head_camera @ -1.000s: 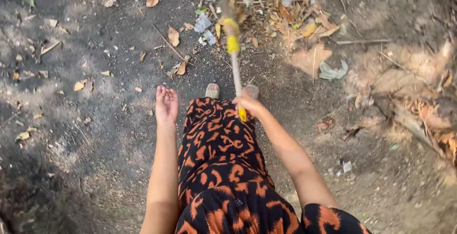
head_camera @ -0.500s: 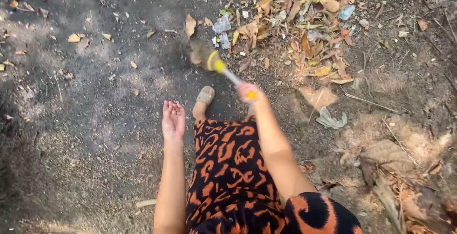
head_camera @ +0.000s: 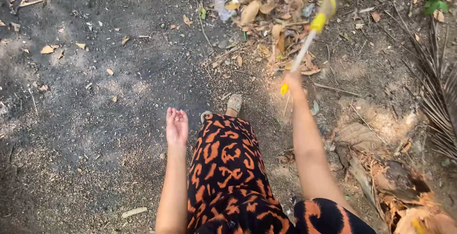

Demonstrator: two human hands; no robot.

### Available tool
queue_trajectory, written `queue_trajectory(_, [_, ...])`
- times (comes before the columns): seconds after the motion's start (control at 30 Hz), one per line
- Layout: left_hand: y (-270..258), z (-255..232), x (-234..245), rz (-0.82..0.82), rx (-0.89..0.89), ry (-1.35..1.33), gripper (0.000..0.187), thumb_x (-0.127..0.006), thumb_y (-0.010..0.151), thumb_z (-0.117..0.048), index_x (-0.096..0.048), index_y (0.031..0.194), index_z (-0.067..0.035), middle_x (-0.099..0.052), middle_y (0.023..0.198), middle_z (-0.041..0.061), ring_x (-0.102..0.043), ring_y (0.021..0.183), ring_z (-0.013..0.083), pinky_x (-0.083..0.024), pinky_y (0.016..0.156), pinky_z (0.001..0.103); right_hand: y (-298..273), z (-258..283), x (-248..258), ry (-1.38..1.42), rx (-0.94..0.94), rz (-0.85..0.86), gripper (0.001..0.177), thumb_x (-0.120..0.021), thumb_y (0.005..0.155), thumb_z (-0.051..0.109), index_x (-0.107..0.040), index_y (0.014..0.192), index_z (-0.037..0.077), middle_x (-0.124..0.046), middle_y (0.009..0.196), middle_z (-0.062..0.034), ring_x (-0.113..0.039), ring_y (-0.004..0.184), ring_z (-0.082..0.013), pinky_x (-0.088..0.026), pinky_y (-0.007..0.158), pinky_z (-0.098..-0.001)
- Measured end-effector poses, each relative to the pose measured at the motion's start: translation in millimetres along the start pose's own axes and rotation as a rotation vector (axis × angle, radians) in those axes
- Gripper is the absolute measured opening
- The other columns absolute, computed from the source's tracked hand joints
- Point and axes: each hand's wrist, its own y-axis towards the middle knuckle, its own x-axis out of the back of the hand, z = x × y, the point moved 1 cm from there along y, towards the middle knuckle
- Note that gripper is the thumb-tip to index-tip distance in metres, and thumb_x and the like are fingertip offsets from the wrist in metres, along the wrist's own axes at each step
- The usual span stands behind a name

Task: The person sweeps leaves and debris along the ground using a broom, and moves dried palm fronds by hand.

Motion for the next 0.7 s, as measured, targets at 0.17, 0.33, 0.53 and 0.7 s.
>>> queue_trajectory(0.17, [-8,43,-26,0.065,0.099,0.042,0.037,-0.069,0.093,0.004,-0.058,0.126,-0.009,-0.067,0.107,0.005,-0.064,0.096,0.0166,-0.054,0.101,0.037,-145,-39,-26,0.145,-0.452,0.351,0.018,-0.069,0.097,0.013,-0.051,0.097,0.008,-0.045,0.059,0.0065,-0.043,0.042,-0.0066,-0.037,0.035,-0.0255])
queue_trajectory(0.33, [-6,69,-55,0.126,0.150,0.064,0.039,-0.068,0.090,0.004,-0.057,0.124,-0.012,-0.067,0.107,0.004,-0.066,0.099,0.0158,-0.053,0.103,0.036,-161,-73,-101,0.356,-0.746,0.611,0.015,-0.062,0.095,0.013,-0.057,0.106,0.004,-0.050,0.057,0.0054,-0.042,0.037,-0.0042,-0.035,0.032,-0.0207])
queue_trajectory(0.53, [-16,62,-25,-0.002,0.034,0.120,0.038,-0.068,0.089,0.002,-0.058,0.124,-0.010,-0.069,0.106,0.005,-0.066,0.097,0.0168,-0.055,0.101,0.037,-22,-112,-7,1.192,-1.261,0.892,0.019,-0.060,0.104,0.011,-0.048,0.101,-0.003,-0.049,0.068,0.0029,-0.053,0.050,-0.0078,-0.042,0.043,-0.0180])
queue_trajectory(0.7, [-28,111,3,-0.035,-0.003,0.046,0.034,-0.071,0.093,0.001,-0.058,0.123,-0.011,-0.068,0.106,0.005,-0.066,0.096,0.0165,-0.056,0.098,0.036,86,-33,149,0.451,-0.570,0.377,0.032,-0.067,0.096,0.024,-0.061,0.113,-0.002,-0.053,0.062,0.0057,-0.050,0.045,-0.0045,-0.039,0.036,-0.0217])
